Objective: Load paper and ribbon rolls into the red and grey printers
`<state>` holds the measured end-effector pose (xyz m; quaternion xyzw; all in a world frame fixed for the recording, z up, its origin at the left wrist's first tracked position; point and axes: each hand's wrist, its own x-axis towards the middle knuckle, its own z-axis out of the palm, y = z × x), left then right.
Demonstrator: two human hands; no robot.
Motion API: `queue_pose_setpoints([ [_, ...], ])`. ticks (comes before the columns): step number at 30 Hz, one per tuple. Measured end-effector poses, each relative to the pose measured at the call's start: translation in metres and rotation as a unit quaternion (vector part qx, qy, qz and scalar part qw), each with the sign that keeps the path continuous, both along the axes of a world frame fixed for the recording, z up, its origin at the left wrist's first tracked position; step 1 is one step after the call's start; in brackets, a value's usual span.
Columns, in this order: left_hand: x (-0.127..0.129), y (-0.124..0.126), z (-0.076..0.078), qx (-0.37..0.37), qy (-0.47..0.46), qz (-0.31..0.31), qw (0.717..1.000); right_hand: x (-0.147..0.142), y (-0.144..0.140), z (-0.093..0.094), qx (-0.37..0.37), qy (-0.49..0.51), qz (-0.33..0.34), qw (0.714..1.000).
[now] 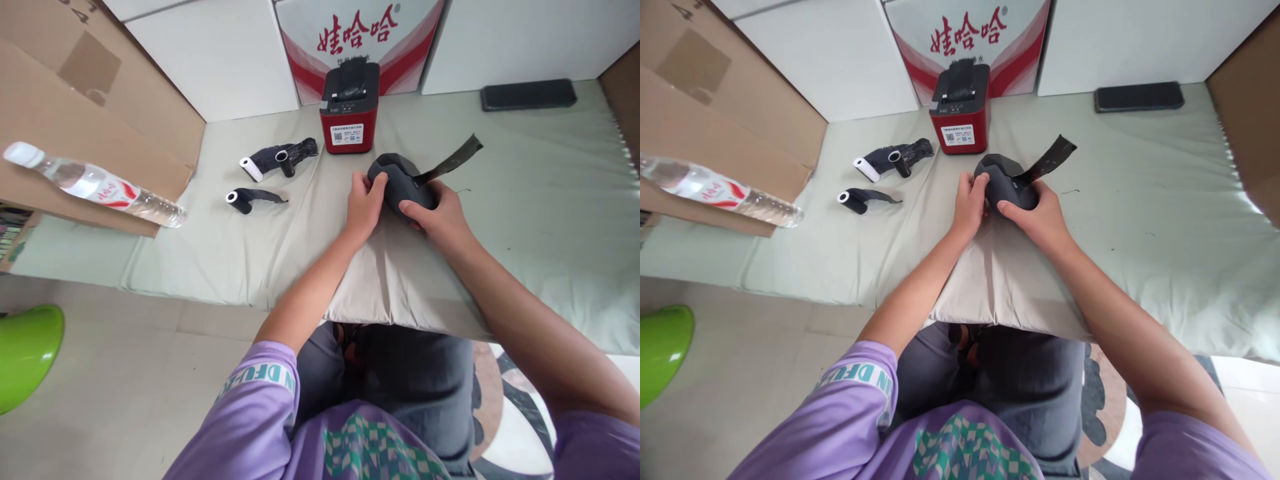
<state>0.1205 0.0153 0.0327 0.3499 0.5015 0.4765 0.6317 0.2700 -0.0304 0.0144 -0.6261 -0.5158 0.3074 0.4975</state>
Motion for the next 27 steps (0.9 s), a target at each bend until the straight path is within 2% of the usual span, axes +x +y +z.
queue_pose_setpoints([
  [2, -0.006, 0.006, -0.004, 0.076, 0.051, -0.011, 0.996, 0.003, -0.001, 0.007, 0.024, -0.061, -0.020, 0.998],
  [4, -0.014, 0.017, -0.009, 0.185, 0.132, -0.030, 0.973, 0.006, -0.003, 0.015, 0.039, -0.109, -0.032, 0.993],
  [7, -0.028, 0.035, -0.015, 0.348, 0.235, -0.117, 0.900, 0.009, -0.006, 0.025, 0.067, -0.163, -0.012, 0.984],
  [10, -0.041, 0.045, -0.017, 0.443, 0.271, -0.202, 0.831, 0.014, -0.007, 0.027, 0.093, -0.206, 0.036, 0.974],
  [12, -0.047, 0.046, -0.015, 0.457, 0.295, -0.218, 0.810, 0.017, -0.005, 0.023, 0.099, -0.230, 0.061, 0.966],
  [18, -0.057, 0.041, -0.005, 0.431, 0.354, -0.250, 0.791, 0.026, 0.001, 0.006, 0.107, -0.273, 0.121, 0.948],
  [27, -0.065, 0.038, 0.003, 0.407, 0.427, -0.262, 0.764, 0.021, 0.000, 0.006, 0.095, -0.292, 0.151, 0.940],
])
